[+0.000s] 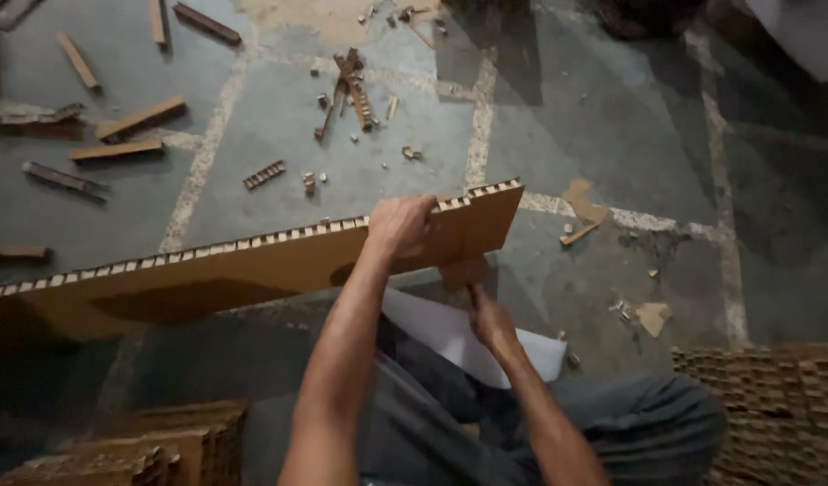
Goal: The person trims and separates pieces of corrugated board using a utility knife and then stacks the resulting inserts together by hand.
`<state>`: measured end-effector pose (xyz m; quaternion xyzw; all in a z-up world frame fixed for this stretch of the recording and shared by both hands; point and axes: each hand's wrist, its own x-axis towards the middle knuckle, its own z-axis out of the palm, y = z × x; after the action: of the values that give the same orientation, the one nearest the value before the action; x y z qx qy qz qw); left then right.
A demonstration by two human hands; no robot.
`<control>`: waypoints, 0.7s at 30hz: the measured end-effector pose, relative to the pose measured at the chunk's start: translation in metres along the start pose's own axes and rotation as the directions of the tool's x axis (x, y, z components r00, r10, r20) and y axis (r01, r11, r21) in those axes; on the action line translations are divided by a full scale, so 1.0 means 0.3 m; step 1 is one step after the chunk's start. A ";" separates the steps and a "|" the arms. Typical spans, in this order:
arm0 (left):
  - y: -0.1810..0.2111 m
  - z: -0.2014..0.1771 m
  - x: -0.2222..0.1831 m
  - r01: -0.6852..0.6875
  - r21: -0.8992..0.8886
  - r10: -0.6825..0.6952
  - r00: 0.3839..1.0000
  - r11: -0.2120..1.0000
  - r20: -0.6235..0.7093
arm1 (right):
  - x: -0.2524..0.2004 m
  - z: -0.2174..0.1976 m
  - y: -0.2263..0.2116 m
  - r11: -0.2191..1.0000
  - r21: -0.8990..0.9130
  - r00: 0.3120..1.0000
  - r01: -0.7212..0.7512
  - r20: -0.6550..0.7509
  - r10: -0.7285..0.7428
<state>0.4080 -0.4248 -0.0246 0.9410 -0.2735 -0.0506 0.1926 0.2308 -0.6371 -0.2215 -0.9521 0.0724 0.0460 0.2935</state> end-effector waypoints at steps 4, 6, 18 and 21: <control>0.003 0.000 -0.024 -0.009 -0.015 0.009 1.000 1.000 -0.018 | -0.034 0.045 -0.002 0.978 0.108 0.979 -0.181 0.111 0.169; 0.008 0.023 -0.044 0.003 -0.037 -0.004 1.000 0.999 -0.026 | -0.036 0.092 0.029 0.992 -0.041 0.988 -0.120 0.094 0.123; -0.220 0.016 -0.115 0.049 0.068 -0.045 0.997 0.997 -0.060 | 0.029 -0.003 0.149 0.944 0.319 0.994 -0.087 -0.036 0.103; -0.308 -0.033 -0.195 0.103 0.116 -0.100 0.994 0.988 -0.034 | 0.056 -0.035 0.241 0.838 0.419 0.910 -0.349 -0.060 0.410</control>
<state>0.4062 -0.3185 -0.0520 0.9641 -0.2251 -0.0308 0.1379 0.2358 -0.7039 -0.2549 -0.8391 0.2892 0.0173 0.4603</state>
